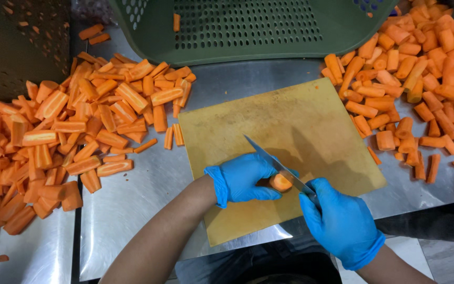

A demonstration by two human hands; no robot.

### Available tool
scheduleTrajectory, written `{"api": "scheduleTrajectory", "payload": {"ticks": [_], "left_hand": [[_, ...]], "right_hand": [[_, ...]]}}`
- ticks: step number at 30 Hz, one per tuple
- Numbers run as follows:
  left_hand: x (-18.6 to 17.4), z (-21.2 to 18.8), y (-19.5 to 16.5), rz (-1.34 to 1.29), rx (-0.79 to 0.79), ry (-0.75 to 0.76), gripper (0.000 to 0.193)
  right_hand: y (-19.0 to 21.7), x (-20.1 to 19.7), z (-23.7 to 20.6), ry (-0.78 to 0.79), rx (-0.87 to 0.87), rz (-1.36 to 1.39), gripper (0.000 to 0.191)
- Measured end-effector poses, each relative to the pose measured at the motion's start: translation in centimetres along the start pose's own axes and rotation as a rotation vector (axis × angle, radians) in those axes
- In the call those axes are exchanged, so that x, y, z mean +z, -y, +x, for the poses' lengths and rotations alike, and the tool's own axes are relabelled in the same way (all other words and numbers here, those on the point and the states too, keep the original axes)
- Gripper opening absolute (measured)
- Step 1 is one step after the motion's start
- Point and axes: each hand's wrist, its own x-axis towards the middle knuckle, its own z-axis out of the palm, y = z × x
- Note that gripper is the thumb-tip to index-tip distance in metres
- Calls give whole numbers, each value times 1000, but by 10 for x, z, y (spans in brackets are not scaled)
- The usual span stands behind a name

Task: The person cuts carrot sticks into smaller pieces on a yellow cutting board using a knife. They repeatedly pick up carrot sticks, slice them, and push the cut pieces aside on the board.

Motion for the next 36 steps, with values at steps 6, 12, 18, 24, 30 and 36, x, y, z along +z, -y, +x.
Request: {"api": "scheduleTrajectory", "payload": {"ticks": [6, 12, 18, 24, 30, 36], "left_hand": [[-5, 3, -16, 160, -49, -24, 41], [-49, -26, -72, 913, -256, 214, 46], [-23, -8, -88, 1017, 405, -389, 56], [-17, 8, -63, 937, 227, -148, 70], [-10, 6, -57, 1046, 234, -276, 66], [-10, 0, -47, 669, 177, -209, 103]], "right_hand": [[3, 12, -3, 62, 89, -49, 24], [9, 8, -5, 233, 215, -201, 29], [12, 5, -4, 187, 91, -208, 28], [10, 4, -2, 251, 142, -145, 26], [10, 4, -4, 242, 130, -83, 25], [8, 19, -1, 440, 186, -132, 27]]}}
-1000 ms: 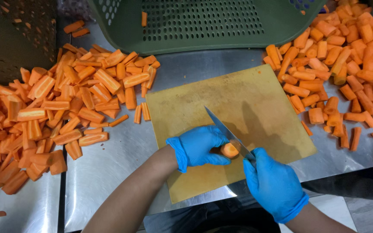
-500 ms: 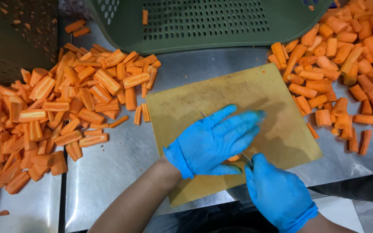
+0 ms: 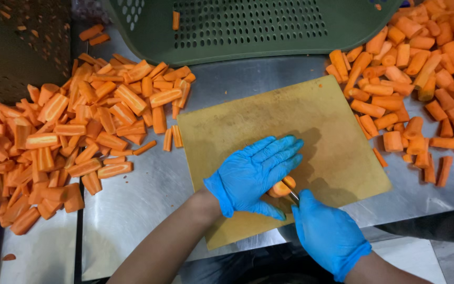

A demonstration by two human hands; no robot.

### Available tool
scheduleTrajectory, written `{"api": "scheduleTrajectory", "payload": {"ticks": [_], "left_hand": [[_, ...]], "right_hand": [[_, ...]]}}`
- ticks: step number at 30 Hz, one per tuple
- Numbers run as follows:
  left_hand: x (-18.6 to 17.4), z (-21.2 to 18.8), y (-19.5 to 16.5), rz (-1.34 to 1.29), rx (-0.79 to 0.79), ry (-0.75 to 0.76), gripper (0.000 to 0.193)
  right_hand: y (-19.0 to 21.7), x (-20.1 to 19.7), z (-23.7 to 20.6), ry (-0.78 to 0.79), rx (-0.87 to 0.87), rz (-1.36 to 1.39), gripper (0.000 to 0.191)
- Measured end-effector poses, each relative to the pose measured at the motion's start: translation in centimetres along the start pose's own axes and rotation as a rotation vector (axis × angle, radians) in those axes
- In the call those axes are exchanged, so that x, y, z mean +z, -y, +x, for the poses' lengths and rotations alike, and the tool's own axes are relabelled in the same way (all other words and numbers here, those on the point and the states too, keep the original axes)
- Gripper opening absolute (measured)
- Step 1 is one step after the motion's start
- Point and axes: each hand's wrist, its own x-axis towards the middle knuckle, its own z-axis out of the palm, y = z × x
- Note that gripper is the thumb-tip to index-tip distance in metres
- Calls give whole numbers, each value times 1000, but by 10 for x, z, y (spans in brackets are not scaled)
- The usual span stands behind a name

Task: The person cuts carrot sticks into smaller pieces on a yellow cutting board using a knife. They repeatedly pick up carrot sticks, slice them, and push the cut pieces aside on the board.

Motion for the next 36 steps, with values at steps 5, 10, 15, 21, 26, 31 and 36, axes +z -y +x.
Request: {"api": "scheduleTrajectory", "payload": {"ticks": [5, 10, 15, 21, 26, 31, 36], "left_hand": [[11, -9, 4, -45, -55, -4, 113], [21, -7, 8, -66, -101, 3, 115], [11, -5, 6, -84, -83, -68, 123], [-9, -10, -13, 340, -70, -173, 110], [-15, -11, -23, 656, 10, -180, 92], [-17, -17, -20, 751, 155, -64, 80], [-16, -15, -20, 748, 163, -120, 62]], "right_hand": [[-8, 8, 5, 84, 46, -57, 28], [-16, 5, 15, 78, -41, -47, 27], [-19, -13, 14, 9, -117, -54, 31], [-8, -45, -1, -266, -196, -97, 23], [-5, -56, -7, -260, -271, -77, 24], [-10, -50, -5, -218, -306, -120, 25], [-15, -48, -1, -227, -364, -111, 22]]}}
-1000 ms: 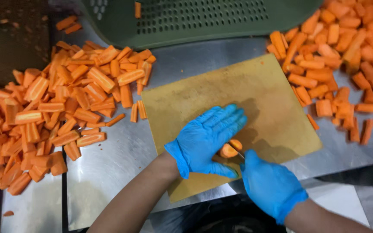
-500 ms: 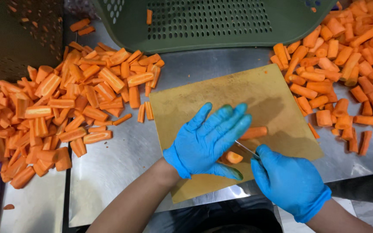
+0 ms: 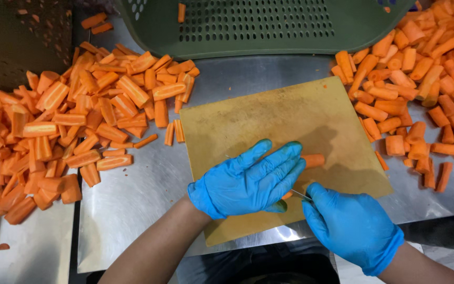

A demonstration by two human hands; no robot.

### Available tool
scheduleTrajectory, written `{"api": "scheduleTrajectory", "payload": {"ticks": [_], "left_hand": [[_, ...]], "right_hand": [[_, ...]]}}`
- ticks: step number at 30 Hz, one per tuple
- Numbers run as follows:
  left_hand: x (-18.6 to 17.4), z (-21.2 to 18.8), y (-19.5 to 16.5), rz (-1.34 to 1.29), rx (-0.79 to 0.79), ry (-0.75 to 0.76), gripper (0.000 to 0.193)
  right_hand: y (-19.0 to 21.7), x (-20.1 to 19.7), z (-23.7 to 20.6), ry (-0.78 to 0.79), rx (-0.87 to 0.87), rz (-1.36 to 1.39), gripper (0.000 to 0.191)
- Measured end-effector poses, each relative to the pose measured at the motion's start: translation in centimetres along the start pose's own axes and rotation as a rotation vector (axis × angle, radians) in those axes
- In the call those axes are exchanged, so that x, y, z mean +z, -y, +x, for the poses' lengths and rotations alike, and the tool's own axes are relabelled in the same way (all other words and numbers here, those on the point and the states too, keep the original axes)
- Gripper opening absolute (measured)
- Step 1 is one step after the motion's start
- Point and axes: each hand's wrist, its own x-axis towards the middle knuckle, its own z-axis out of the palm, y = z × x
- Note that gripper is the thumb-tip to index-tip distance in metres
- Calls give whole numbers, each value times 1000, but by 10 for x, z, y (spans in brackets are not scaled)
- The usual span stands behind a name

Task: The person cuts carrot sticks into smaller pieces on a yellow cutting board using a knife. They repeatedly pick up carrot sticks, slice them, and push the cut pieces aside on the board.

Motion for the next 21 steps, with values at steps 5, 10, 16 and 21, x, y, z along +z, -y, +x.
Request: {"api": "scheduleTrajectory", "payload": {"ticks": [5, 10, 16, 21], "left_hand": [[-5, 0, 3, -82, 1, -17, 52], [-7, 3, 4, -169, -6, 42, 54], [-10, 4, 3, -330, -97, 36, 57], [-13, 5, 2, -270, -38, 37, 53]], "right_hand": [[0, -1, -3, -13, -29, 41, 22], [3, 4, -1, -23, -52, 10, 23], [10, 6, -8, -101, -95, -25, 21], [12, 5, -11, -120, -52, -59, 20]]}}
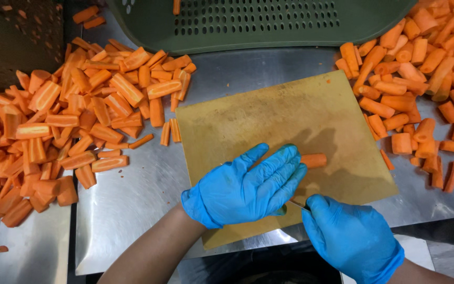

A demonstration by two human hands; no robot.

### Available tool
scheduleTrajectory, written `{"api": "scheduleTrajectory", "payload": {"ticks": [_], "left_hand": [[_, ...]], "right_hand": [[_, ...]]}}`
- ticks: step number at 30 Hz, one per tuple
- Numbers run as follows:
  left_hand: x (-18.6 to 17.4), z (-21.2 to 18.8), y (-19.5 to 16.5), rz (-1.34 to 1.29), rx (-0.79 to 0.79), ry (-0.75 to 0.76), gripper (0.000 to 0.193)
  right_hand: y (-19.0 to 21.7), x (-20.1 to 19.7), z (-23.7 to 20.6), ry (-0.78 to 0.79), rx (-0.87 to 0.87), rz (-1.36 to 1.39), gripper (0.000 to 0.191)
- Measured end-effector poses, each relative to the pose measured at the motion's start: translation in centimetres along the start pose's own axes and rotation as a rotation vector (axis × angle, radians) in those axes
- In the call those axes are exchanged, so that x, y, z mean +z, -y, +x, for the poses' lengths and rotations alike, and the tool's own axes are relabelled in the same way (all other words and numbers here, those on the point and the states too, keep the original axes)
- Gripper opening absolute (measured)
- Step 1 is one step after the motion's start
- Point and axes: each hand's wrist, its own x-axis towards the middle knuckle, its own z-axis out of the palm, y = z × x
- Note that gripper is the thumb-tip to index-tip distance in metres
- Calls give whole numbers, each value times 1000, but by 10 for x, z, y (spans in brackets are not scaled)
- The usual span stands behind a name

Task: The person cuts carrot sticks into smaller pieces on a yellow cutting board using a knife. They repeatedly pick up carrot sticks, slice them, and push the cut pieces aside on the board.

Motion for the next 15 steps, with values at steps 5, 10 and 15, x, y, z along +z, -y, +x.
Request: {"api": "scheduleTrajectory", "payload": {"ticks": [5, 10, 15], "left_hand": [[1, 1, -3, 19, -11, -3, 51], [5, 2, -3, 14, -23, -2, 56], [6, 6, -7, -147, -128, 69, 72]], "right_hand": [[1, 2, 1, -54, -36, 50, 20], [-1, -1, 0, -81, -74, -7, 19], [-2, -4, -1, -113, -132, -93, 13]]}}
